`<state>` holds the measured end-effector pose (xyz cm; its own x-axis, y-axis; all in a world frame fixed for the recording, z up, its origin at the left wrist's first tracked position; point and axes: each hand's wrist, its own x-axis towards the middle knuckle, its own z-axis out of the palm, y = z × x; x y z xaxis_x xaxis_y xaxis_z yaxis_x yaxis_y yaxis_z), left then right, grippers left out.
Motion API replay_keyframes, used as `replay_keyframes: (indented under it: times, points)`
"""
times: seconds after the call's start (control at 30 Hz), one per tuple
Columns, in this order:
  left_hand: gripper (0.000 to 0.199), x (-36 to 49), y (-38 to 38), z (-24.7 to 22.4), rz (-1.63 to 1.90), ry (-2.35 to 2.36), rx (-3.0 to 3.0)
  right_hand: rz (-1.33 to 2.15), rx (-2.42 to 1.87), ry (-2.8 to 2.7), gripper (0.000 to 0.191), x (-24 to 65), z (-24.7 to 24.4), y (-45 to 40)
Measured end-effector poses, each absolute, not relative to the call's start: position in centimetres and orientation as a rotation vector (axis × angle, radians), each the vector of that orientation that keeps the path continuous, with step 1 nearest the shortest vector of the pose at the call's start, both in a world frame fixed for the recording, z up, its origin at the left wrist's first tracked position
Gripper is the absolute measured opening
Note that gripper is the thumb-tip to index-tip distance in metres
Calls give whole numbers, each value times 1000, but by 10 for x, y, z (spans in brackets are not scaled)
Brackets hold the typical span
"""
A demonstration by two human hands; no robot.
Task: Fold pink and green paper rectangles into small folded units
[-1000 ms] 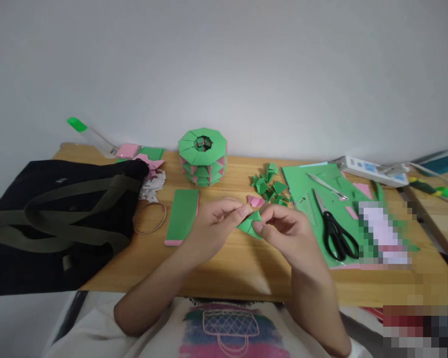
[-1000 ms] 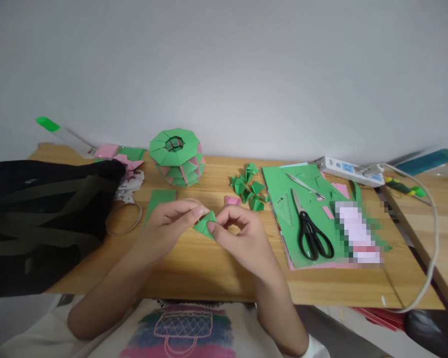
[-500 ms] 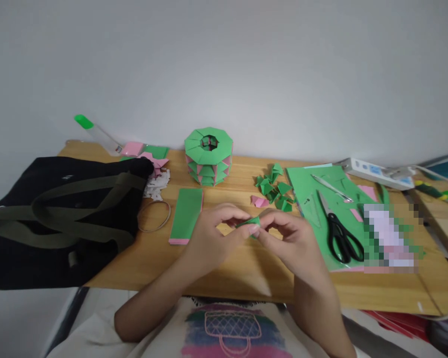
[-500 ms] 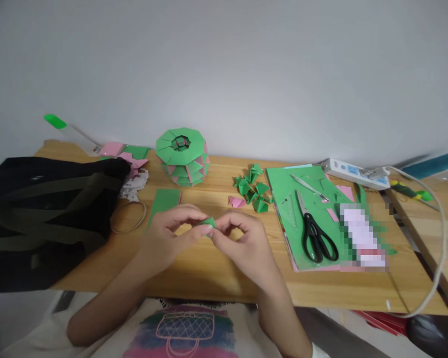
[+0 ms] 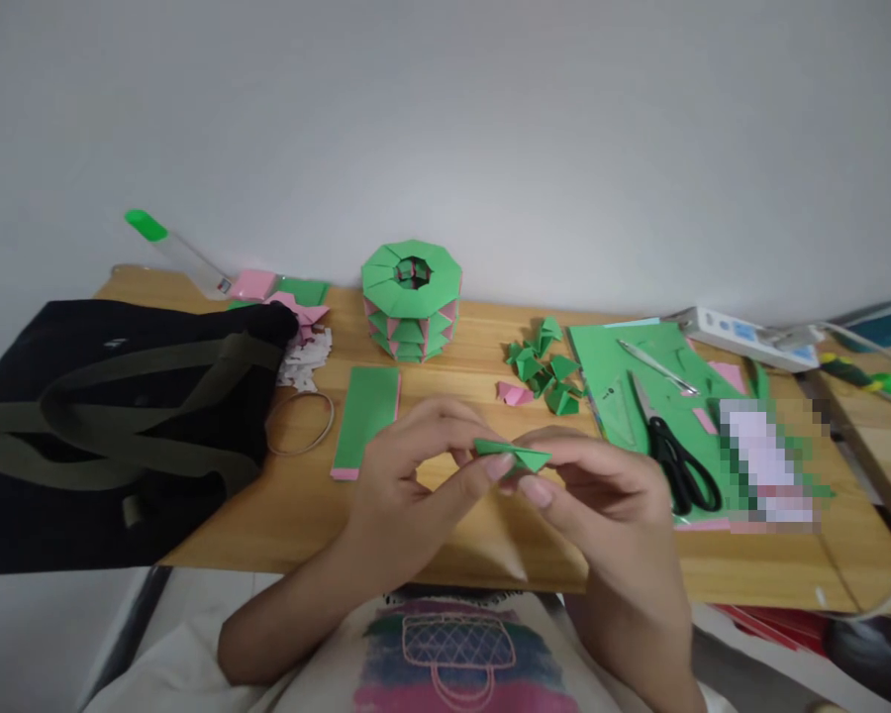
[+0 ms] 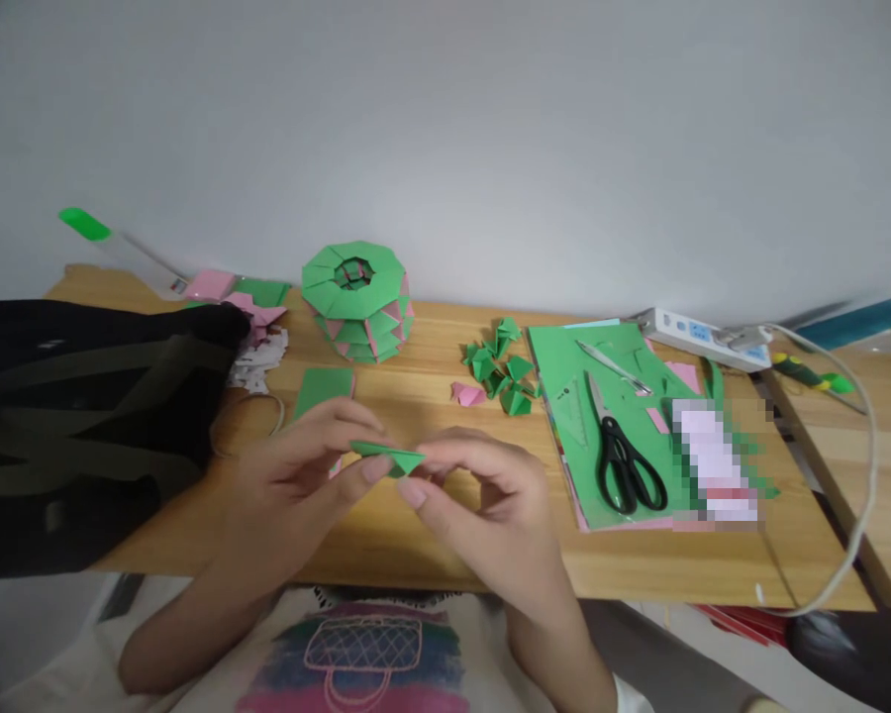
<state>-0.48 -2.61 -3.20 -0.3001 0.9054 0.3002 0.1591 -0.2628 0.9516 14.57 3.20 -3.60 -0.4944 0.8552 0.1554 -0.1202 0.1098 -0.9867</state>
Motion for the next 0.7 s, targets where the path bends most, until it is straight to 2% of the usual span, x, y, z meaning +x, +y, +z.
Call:
replay_keyframes:
  times: [0.17, 0.4, 0.7]
  points:
    - [8, -4, -27, -27, 1501, 1399, 1291, 1352, -639, -1750, 33, 153, -25, 42]
    - [15, -3, -28, -20, 1454, 1409, 1297, 1215, -549, -1838, 35, 152, -23, 45]
    - [9, 0, -30, -17, 1501, 1444, 1396, 1172, -571, -1829, 35, 151, -21, 43]
